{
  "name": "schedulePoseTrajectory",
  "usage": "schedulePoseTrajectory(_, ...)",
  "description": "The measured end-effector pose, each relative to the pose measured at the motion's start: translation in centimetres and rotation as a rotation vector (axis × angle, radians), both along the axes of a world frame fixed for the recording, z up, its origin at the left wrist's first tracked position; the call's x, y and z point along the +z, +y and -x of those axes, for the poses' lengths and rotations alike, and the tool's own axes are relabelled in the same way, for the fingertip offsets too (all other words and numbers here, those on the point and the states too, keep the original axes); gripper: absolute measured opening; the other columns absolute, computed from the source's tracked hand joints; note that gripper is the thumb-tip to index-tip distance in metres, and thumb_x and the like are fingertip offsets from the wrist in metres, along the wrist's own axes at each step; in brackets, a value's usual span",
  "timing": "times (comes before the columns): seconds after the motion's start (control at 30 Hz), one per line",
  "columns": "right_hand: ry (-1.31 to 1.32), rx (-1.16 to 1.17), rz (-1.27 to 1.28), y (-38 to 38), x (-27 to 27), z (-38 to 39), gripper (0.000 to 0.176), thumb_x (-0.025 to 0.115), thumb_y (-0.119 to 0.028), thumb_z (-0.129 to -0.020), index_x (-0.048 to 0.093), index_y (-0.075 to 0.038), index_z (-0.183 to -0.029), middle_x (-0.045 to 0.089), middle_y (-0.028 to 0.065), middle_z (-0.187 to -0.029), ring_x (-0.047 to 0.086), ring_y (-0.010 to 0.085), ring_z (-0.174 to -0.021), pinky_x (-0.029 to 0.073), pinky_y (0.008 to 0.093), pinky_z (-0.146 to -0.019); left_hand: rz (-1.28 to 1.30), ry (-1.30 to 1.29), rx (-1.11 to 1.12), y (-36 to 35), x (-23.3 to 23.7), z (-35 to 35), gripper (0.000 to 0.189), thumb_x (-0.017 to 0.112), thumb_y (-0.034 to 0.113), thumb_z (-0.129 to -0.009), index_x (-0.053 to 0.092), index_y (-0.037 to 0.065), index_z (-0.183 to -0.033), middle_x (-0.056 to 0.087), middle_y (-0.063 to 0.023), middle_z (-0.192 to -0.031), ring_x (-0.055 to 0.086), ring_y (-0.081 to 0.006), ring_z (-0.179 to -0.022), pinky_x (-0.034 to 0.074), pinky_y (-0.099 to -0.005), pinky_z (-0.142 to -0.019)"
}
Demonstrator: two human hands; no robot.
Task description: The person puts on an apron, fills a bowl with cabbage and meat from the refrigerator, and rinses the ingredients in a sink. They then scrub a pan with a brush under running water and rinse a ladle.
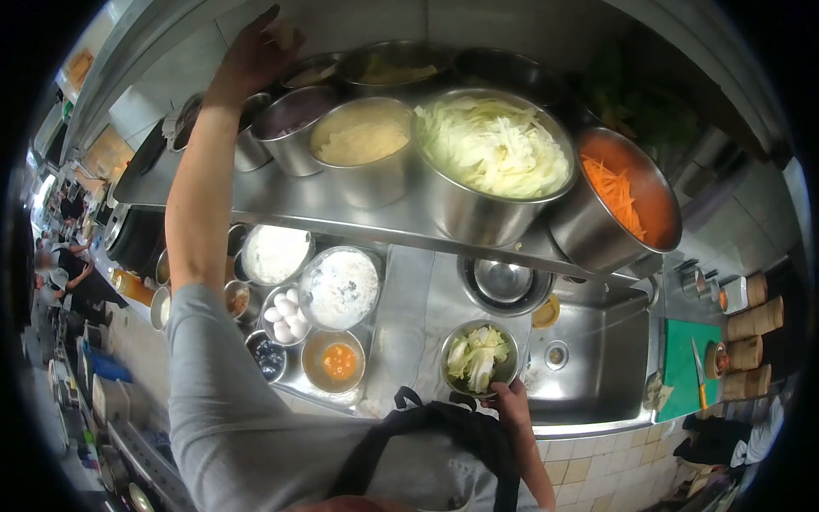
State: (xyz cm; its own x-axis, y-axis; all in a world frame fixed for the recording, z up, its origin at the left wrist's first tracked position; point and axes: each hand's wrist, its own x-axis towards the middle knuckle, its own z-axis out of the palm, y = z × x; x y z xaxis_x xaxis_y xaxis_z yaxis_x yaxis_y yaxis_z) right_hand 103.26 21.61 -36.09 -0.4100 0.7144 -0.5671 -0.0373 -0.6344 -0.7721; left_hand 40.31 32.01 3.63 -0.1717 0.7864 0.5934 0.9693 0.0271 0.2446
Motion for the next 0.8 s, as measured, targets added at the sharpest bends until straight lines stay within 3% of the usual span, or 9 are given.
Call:
schedulePoseTrajectory(0.17,-0.05,0.016,0.009,0.3,0.7,0.3,0.035,0.057,-0.004,-0.088,0.052,0.007,-0.121,0.068,0.0182,-0.094,0.068,0.0249,-0.069,0.058,0.0326,-0.054,0.018,0.015,0.092,2.7,0.1,1.2,0.025,0.059,0.021,-0.094,0.064,0.004,-0.112,0.069,-0.008,-0.096,0.066,-0.0255,-0.091,0.052,-0.0369,-0.08)
schedulePoseTrajectory(0.23,-0.051,0.014,0.003,0.2,1.0,0.3,0.035,0.057,-0.004,-0.088,0.052,0.007,-0.121,0.068,0.0179,-0.095,0.068,0.0248,-0.069,0.058,0.0325,-0.054,-0.012,0.739,-0.151,3.9,-0.3,1.7,0.027,0.061,0.02,-0.093,0.066,0.007,-0.116,0.064,-0.005,-0.089,0.062,-0.0203,-0.085,0.051,-0.0336,-0.075)
schedulePoseTrajectory(0.27,-0.052,0.018,0.001,0.2,1.0,0.2,0.034,0.057,-0.004,-0.088,0.053,0.007,-0.121,0.068,0.0176,-0.095,0.068,0.0247,-0.069,0.059,0.0323,-0.054,-0.013,0.739,-0.155,4.1,0.0,1.2,0.027,0.061,0.02,-0.093,0.066,0.007,-0.116,0.064,-0.005,-0.089,0.062,-0.0203,-0.085,0.051,-0.0336,-0.075)
schedulePoseTrajectory(0.3,-0.052,0.015,0.001,0.1,1.0,0.2,0.034,0.057,-0.004,-0.088,0.053,0.007,-0.121,0.068,0.0176,-0.095,0.068,0.0247,-0.069,0.059,0.0323,-0.054,0.349,0.386,-0.033,3.3,1.3,-1.7,0.029,0.063,0.02,-0.092,0.067,0.009,-0.118,0.063,-0.0032,-0.086,0.059,-0.0165,-0.079,0.049,-0.0307,-0.068)
schedulePoseTrajectory(0.37,-0.061,0.007,-0.001,0.0,0.7,0.1,0.034,0.057,-0.004,-0.088,0.054,0.007,-0.12,0.068,0.0173,-0.095,0.068,0.0246,-0.069,0.059,0.0329,-0.055,0.697,0.02,0.084,3.1,1.8,-3.0,0.031,0.064,0.021,-0.091,0.068,0.011,-0.12,0.062,-0.0015,-0.083,0.056,-0.0128,-0.072,0.047,-0.0279,-0.062)
schedulePoseTrajectory(0.43,-0.053,0.001,-0.001,-0.1,0.2,-0.2,0.037,0.058,-0.004,-0.088,0.053,0.006,-0.123,0.067,0.0167,-0.098,0.069,0.0239,-0.072,0.059,0.0325,-0.055,0.633,-0.26,0.034,3.6,0.8,-1.7,0.038,0.067,0.02,-0.089,0.068,0.013,-0.125,0.063,0.0006,-0.079,0.051,-0.0076,-0.059,0.041,-0.0246,-0.051)
schedulePoseTrajectory(0.6,-0.062,-0.011,0.007,-0.3,0.2,-0.1,0.04,0.059,-0.005,-0.087,0.052,0.004,-0.126,0.067,0.0159,-0.101,0.07,0.0229,-0.077,0.06,0.0321,-0.055,0.63,-0.31,-0.028,4.0,0.2,-1.0,0.044,0.069,0.019,-0.085,0.066,0.012,-0.128,0.063,0.0028,-0.074,0.047,-0.0066,-0.052,0.036,-0.0236,-0.045)
schedulePoseTrajectory(0.67,-0.051,-0.045,-0.018,-0.4,0.8,0.3,0.033,0.057,-0.004,-0.089,0.053,0.009,-0.118,0.067,0.0187,-0.094,0.068,0.0259,-0.07,0.057,0.0334,-0.055,0.657,-0.31,-0.026,3.9,0.6,-1.3,0.047,0.07,0.018,-0.083,0.066,0.012,-0.13,0.063,0.0026,-0.074,0.048,-0.0069,-0.052,0.037,-0.0238,-0.045)
schedulePoseTrajectory(0.8,-0.082,-0.035,-0.011,-0.2,0.8,0.3,0.032,0.057,-0.004,-0.089,0.053,0.01,-0.118,0.067,0.0194,-0.094,0.068,0.0265,-0.07,0.057,0.0339,-0.055,0.714,-0.328,-0.066,3.5,1.2,-1.5,0.051,0.071,0.016,-0.079,0.063,0.011,-0.129,0.062,0.0003,-0.071,0.048,-0.0073,-0.051,0.038,-0.0241,-0.043)
